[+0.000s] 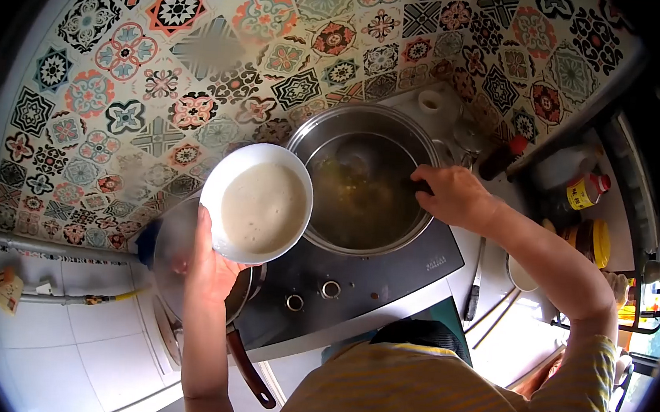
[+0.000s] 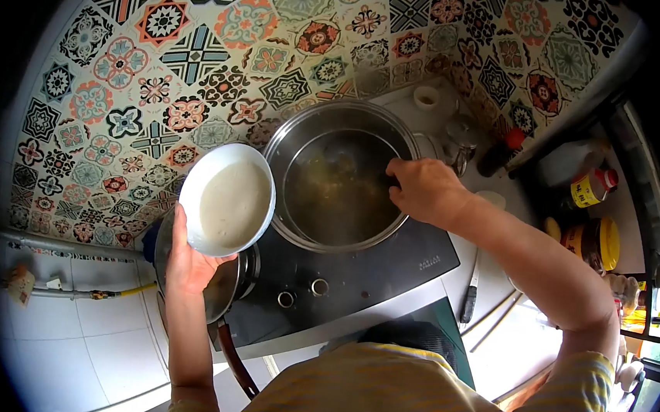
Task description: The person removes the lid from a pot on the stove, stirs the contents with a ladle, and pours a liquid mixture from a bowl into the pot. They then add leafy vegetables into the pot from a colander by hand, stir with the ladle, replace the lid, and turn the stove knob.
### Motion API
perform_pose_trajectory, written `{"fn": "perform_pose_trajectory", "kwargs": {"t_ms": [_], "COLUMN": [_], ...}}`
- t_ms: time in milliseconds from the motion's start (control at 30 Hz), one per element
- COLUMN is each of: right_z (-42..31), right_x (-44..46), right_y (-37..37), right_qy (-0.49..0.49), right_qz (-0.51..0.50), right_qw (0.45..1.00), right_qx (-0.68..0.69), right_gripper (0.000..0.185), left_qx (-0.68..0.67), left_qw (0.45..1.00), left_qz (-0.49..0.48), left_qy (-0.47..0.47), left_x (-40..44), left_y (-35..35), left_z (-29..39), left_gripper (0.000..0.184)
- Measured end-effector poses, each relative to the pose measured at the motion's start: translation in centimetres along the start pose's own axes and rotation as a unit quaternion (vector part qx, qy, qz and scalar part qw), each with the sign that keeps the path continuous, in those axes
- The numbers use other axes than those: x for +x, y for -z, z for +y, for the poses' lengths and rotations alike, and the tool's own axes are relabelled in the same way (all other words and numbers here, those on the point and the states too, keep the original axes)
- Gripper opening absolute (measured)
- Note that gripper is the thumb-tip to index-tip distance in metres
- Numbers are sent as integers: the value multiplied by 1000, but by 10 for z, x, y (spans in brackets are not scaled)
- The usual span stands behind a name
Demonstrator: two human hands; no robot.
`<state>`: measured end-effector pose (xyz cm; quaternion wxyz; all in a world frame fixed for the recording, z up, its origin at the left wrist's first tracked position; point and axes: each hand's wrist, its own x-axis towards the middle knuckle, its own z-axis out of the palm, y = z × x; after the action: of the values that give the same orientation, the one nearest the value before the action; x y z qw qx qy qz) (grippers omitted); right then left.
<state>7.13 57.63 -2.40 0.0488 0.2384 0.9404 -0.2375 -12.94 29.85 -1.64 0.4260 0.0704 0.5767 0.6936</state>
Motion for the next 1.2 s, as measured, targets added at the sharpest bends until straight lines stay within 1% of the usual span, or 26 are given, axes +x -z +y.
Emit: {"fn": "perform_pose_trajectory", "kwargs": {"t_ms": [33,133,167,233,333,433,500,533,600,700,733,833,867,933,967,1000,1100,1133,1200], "right_z": [-1,7,9,16,15,16,17,17,13,10,9,5,2,3,4,3,2,4,8], "right_x": [2,10,11,11,-4,-21,-32,-38,-51,-71,-76,-90,-95,-101,-104,-107,-112,-113,-114], "right_y": [-1,-2,0,3,17,29,39,45,59,78,84,94,98,100,101,103,107,106,105], "right_qy": [-6,-38,-90,-188,-206,-194,-165,-151,-160,-160,-159,-182,-190,-193,-195,-202,-216,-213,-204], "right_qz": [-12,-40,-66,-118,-121,-113,-106,-103,-74,-49,-42,-2,-2,6,9,3,-13,-17,-18], "right_qw": [1000,985,964,896,852,847,844,843,853,870,876,888,893,898,899,896,886,884,884], "right_qx": [1,164,241,386,465,481,498,506,491,463,453,422,409,396,391,395,410,417,420], "right_gripper": [34,31,30,29,25,25,24,24,25,26,27,28,28,27,27,28,28,28,28], "left_qx": [-2,-5,-3,-1,3,14,17,24,38,118,128,187,204,264,295,334,453,493,622], "left_qw": [1000,999,999,999,999,999,998,997,995,986,987,974,972,958,949,940,887,863,776], "left_qz": [9,25,23,22,16,-21,-51,-66,-94,-91,-69,-93,-83,-87,-89,-57,-92,-77,-49], "left_qy": [-7,-23,-26,-33,-38,-42,-39,-17,25,68,67,85,88,68,59,44,-12,-86,-98], "left_x": [1,2,2,3,6,12,15,15,15,24,27,46,52,63,67,59,82,91,92], "left_y": [0,2,2,3,4,7,5,3,-4,-11,-17,-17,-21,-28,-32,-48,-59,-65,-79], "left_z": [0,0,2,5,7,10,13,17,27,36,37,39,40,42,42,48,42,35,33], "left_gripper": [66,65,65,65,65,65,64,64,64,67,64,63,62,65,66,68,72,75,74]}}
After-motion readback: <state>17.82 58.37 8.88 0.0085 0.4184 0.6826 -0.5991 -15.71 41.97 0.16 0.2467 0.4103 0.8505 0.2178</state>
